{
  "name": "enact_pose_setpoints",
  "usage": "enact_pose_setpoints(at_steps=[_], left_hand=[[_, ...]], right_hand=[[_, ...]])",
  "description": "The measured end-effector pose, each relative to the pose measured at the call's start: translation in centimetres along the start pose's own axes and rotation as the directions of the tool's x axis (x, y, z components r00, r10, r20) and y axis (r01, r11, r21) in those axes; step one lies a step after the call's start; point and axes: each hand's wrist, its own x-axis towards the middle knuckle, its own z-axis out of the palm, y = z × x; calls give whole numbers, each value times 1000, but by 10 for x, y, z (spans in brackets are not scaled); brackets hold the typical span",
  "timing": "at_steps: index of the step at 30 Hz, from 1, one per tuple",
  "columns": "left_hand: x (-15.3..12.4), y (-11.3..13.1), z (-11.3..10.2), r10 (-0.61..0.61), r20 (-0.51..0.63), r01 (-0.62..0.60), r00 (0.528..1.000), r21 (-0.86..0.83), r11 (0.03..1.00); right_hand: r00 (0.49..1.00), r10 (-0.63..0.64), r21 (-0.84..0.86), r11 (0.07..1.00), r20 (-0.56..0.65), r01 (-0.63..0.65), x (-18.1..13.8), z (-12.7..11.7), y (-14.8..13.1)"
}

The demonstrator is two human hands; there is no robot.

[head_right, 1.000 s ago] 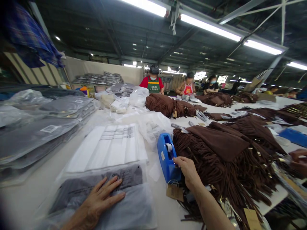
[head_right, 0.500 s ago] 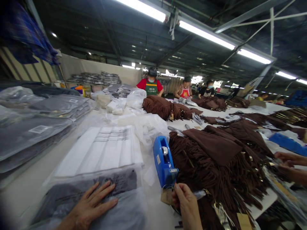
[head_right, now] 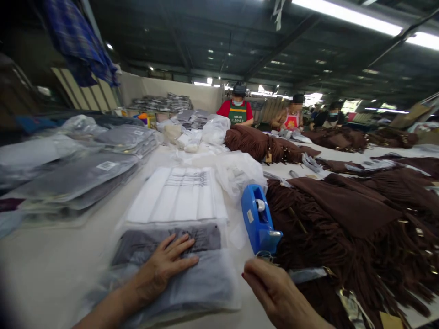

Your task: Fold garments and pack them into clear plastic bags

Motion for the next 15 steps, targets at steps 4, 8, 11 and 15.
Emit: enact_pose_setpoints(at_steps=[4, 8, 11, 15], left_hand=[[3, 2, -4, -42, 50, 44, 998, -29, 999], [4, 3, -7, -32, 81, 37, 996, -57, 998], [4, 3, -8, -37, 101, 45, 994, -81, 996], [6, 5, -11, -63, 130, 77, 990, -106, 991]], right_hand=[[942, -202, -219, 939, 268, 264, 42, -12, -30], [867, -258, -355, 834, 426, 422, 84, -7, -36], [865, -231, -378, 827, 446, 416, 106, 2, -33], [859, -183, -355, 854, 479, 380, 123, 15, -27]])
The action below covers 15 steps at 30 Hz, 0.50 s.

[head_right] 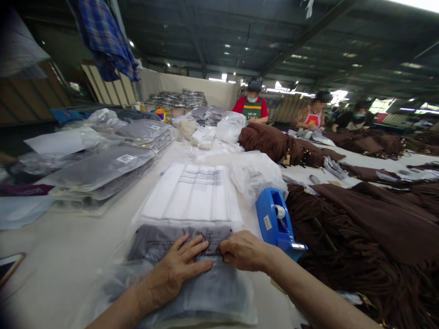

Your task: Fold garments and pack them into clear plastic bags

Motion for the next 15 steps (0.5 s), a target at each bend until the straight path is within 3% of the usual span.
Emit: enact_pose_setpoints(at_steps=[4, 7, 11, 13, 15], left_hand=[[1, 2, -3, -13, 10, 13, 1000, -22, 1000], [1, 2, -2, -5, 3, 5, 1000, -35, 999], [0, 1, 0, -25, -29, 24, 999, -58, 998], [0, 0, 0, -27, -20, 26, 999, -77, 997], [0, -1, 1, -29, 2, 29, 1000, -103, 994]], right_hand=[[991, 132, 90, 987, -5, -131, 12, 8, 13], [965, 253, 127, 962, -72, -243, 9, 12, 28], [846, 421, 93, 905, -327, -415, -18, 28, 23], [785, 367, 67, 920, -500, -387, -31, 48, 5], [689, 83, -90, 973, -720, -211, -37, 73, -17]])
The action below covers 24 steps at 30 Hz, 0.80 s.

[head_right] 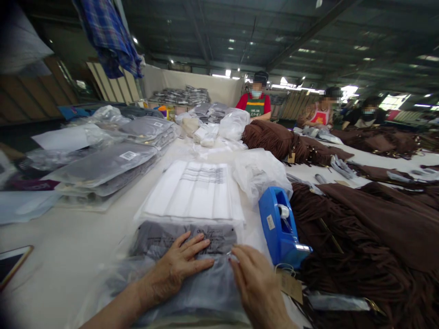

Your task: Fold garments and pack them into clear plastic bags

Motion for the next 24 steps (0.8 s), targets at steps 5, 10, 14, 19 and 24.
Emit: enact_pose_setpoints(at_steps=[5, 10, 14, 19, 24], left_hand=[[1, 3, 1, -81, 60, 87, 995, -100, 991], [4, -3, -20, -154, 150, 190, 977, -263, 946], [-19, -19, -69, -398, 147, 424, 905, -356, 833], [-85, -38, -111, -737, 225, 744, 638, -428, 513], [-120, -31, -87, -814, 313, 820, 490, -481, 309]], right_hand=[[932, -314, -275, 926, -183, 258, -33, 41, -36], [905, -363, -298, 909, -221, 292, -32, 60, -27], [898, -372, -280, 910, -234, 305, -33, 61, -21], [896, -374, -278, 911, -239, 306, -32, 59, -23], [888, -373, -307, 907, -268, 289, -31, 59, -25]])
